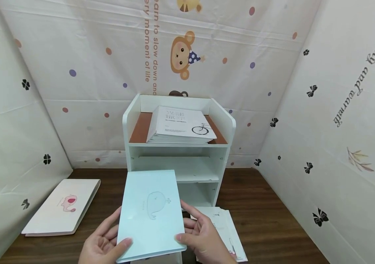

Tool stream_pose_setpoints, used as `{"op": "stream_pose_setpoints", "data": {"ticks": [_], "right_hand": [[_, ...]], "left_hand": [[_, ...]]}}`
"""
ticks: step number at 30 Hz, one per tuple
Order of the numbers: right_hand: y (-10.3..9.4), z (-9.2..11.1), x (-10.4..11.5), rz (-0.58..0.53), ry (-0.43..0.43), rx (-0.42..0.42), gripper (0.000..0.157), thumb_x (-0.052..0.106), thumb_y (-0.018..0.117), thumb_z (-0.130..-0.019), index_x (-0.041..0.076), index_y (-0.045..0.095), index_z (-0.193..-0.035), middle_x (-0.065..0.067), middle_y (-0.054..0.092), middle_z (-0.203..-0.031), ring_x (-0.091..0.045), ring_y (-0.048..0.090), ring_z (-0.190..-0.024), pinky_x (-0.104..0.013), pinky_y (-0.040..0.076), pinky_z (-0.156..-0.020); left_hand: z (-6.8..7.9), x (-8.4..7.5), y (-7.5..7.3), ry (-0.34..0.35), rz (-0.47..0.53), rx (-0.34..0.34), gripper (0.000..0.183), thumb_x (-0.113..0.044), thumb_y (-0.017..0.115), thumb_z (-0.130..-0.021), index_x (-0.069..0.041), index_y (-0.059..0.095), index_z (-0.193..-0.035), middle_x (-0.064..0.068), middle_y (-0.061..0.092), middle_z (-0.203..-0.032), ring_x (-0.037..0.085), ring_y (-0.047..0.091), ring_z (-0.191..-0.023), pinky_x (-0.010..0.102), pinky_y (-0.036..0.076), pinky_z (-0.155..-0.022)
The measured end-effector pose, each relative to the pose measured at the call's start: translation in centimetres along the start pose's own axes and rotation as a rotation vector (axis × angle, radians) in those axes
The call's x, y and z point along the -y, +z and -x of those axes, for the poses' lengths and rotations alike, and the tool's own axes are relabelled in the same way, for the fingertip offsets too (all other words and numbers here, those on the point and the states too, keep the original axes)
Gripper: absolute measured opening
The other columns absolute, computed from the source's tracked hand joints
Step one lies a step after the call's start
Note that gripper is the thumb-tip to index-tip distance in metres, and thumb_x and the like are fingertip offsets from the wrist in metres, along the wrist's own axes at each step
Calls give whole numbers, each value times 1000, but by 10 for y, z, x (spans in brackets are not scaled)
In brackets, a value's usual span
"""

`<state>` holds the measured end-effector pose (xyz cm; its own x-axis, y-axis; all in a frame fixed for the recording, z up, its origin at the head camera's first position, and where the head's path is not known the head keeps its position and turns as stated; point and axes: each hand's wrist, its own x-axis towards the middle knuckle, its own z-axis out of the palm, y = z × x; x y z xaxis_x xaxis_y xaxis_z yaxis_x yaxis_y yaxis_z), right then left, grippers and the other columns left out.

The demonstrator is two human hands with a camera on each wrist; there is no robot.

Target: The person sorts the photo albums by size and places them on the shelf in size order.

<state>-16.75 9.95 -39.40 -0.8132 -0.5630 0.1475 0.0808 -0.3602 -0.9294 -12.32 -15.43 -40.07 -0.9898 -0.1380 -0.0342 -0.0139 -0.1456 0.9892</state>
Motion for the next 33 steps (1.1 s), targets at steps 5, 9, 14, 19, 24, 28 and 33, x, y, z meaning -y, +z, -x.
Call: {"op": "stream_pose_setpoints", "data": {"ticks": [5, 9, 14, 19, 24, 28, 33], "right_hand": [[-3, 3, 3, 9, 14, -19, 88, -11, 63, -79, 3, 12, -150, -21, 57, -127, -24, 62, -109, -32, 53, -87], [-4, 4, 5, 9, 20, -36, 88, -10, 63, -80, 3, 12, -150, -22, 55, -129, -24, 62, -110, -33, 53, -88], [-6, 6, 6, -1, 23, -47, 86, -10, 62, -81, 4, 13, -150, -22, 54, -131, -25, 61, -112, -34, 52, -89], [-9, 6, 5, -4, 7, -49, 84, -11, 61, -81, 6, 15, -150, -22, 54, -131, -28, 59, -113, -35, 52, -90], [-13, 3, 3, -15, -4, -51, 83, -12, 59, -82, 6, 16, -150, -22, 52, -134, -28, 58, -115, -34, 51, -91], [-14, -1, 1, -3, -10, -78, 82, -12, 60, -81, 7, 19, -149, -23, 51, -134, -28, 58, -115, -34, 51, -91], [-14, -7, -2, 9, -5, -109, 80, -10, 62, -81, 8, 22, -149, -24, 52, -133, -29, 58, -116, -34, 52, -89]], "left_hand": [[1, 0, 6, 19, 18, 4, 84, -8, 79, -72, -17, 36, -143, 9, 65, -119, 26, 67, -97, 37, 56, -78], [1, 0, 10, 36, 34, 10, 80, -6, 77, -73, -17, 38, -142, 11, 65, -119, 28, 67, -97, 38, 56, -77], [-1, 1, 12, 37, 31, 19, 79, -7, 78, -73, -17, 39, -142, 12, 64, -121, 26, 67, -96, 35, 57, -77], [-6, 2, 13, 78, 39, 56, 78, -4, 77, -74, -14, 39, -142, 9, 65, -120, 25, 67, -98, 34, 56, -77], [-11, 1, 12, 64, 62, 102, 77, -5, 75, -76, -13, 37, -142, 15, 61, -125, 25, 65, -101, 35, 55, -80], [-17, 2, 11, 29, 58, 103, 76, -8, 75, -77, -16, 37, -142, 15, 58, -129, 23, 64, -104, 34, 54, -83], [-25, 7, 8, 38, 79, 109, 77, -6, 74, -78, -16, 35, -144, 14, 59, -128, 24, 64, -105, 36, 54, -83]]}}
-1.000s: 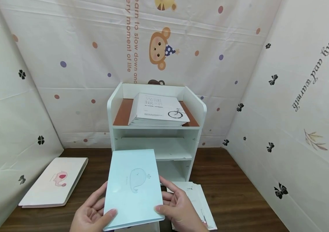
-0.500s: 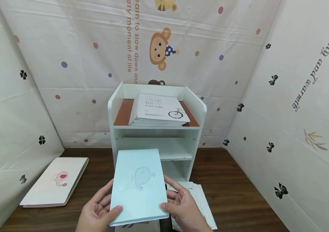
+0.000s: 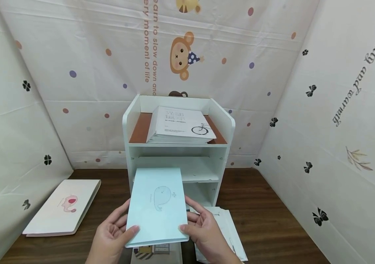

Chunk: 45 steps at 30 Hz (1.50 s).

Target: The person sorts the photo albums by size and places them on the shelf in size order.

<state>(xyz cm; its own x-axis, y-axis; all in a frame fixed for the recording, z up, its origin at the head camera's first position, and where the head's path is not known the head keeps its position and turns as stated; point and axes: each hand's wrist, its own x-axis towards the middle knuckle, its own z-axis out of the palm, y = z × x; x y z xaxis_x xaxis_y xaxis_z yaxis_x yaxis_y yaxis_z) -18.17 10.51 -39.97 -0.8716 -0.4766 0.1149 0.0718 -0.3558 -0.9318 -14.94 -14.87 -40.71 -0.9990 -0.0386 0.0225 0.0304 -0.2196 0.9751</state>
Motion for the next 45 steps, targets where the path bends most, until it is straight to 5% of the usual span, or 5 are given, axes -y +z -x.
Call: {"op": "stream_pose_setpoints", "data": {"ticks": [11, 31, 45], "right_hand": [[-3, -13, -11, -15, 13, -33, 79, -9, 60, -81, 10, 24, -149, -23, 55, -130, -29, 60, -113, -36, 53, -86], [-5, -25, -16, -27, -3, -123, 75, -5, 68, -79, 1, 32, -144, -21, 62, -121, -26, 64, -105, -35, 54, -85], [-7, -34, -16, -20, 4, -252, 66, 3, 73, -78, 3, 45, -137, -17, 66, -113, -24, 67, -99, -36, 55, -84]], "left_hand": [[-14, 13, -13, 107, -11, 77, 71, -4, 67, -85, -8, 30, -145, 10, 59, -127, 23, 64, -105, 35, 54, -82], [-31, 14, -21, 78, 52, 137, 69, -8, 63, -89, -8, 26, -147, 12, 56, -132, 26, 62, -109, 37, 52, -87], [-44, 15, -21, 138, 12, 169, 62, -11, 56, -94, -7, 25, -147, 7, 58, -131, 23, 64, -107, 34, 52, -86]]}}
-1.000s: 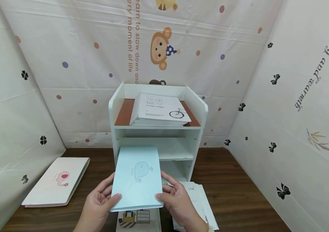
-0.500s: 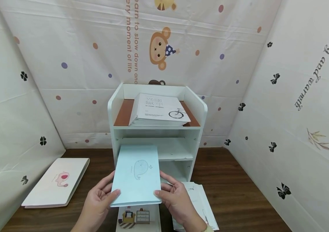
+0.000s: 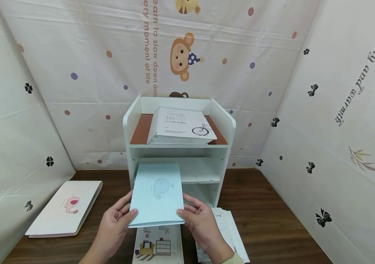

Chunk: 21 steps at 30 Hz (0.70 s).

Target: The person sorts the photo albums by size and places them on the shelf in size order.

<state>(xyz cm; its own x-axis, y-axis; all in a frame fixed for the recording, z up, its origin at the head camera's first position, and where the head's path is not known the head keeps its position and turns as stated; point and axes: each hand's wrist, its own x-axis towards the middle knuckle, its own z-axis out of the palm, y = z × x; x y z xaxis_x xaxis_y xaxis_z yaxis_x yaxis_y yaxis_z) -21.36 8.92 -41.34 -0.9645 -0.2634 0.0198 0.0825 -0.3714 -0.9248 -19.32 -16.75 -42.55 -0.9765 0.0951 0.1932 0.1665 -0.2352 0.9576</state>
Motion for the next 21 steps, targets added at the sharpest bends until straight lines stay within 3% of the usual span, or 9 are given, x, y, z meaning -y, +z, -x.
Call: {"op": "stream_pose_setpoints", "data": {"ticks": [11, 21], "right_hand": [[1, -11, -2, 16, -29, -19, 65, 4, 72, -80, 1, 43, -138, -16, 66, -112, -22, 68, -96, -33, 55, -83], [2, -22, -2, 27, -33, -35, 63, 6, 72, -80, 2, 45, -136, -15, 67, -108, -21, 68, -94, -30, 56, -80]], "left_hand": [[-14, 6, -5, -6, -68, -117, 61, -22, 66, -89, -8, 38, -141, 13, 56, -132, 17, 64, -108, 28, 51, -88], [-22, 11, -5, 70, -199, -252, 53, -24, 69, -86, -6, 52, -133, 11, 64, -120, 14, 68, -96, 24, 54, -81]]}}
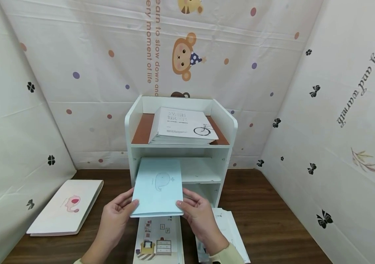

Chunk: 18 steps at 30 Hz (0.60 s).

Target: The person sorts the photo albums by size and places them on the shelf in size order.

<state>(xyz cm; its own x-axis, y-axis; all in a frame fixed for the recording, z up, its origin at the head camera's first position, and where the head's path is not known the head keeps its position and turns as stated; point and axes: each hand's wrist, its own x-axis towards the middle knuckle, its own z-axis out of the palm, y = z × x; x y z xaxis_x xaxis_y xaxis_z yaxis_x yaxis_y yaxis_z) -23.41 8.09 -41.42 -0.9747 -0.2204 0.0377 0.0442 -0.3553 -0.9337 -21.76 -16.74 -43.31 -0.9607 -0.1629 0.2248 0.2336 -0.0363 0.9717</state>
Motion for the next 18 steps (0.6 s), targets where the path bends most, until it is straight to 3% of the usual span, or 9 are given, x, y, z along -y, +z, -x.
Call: {"op": "stream_pose_setpoints", "data": {"ticks": [10, 18], "right_hand": [[-1, -12, -3, 27, -1, -22, 61, 11, 74, -79, 5, 49, -134, -12, 68, -106, -19, 68, -90, -29, 56, -78], [-1, -18, -2, 57, -21, -34, 58, 16, 74, -80, 5, 52, -132, -15, 65, -115, -19, 68, -96, -29, 56, -81]], "left_hand": [[-9, 4, 3, 48, -85, -107, 47, -28, 73, -82, -8, 62, -123, 11, 68, -109, 11, 68, -90, 20, 55, -76], [-17, 6, 4, 80, -148, -141, 47, -34, 73, -81, -11, 64, -120, 11, 67, -111, 9, 67, -89, 16, 53, -77]]}}
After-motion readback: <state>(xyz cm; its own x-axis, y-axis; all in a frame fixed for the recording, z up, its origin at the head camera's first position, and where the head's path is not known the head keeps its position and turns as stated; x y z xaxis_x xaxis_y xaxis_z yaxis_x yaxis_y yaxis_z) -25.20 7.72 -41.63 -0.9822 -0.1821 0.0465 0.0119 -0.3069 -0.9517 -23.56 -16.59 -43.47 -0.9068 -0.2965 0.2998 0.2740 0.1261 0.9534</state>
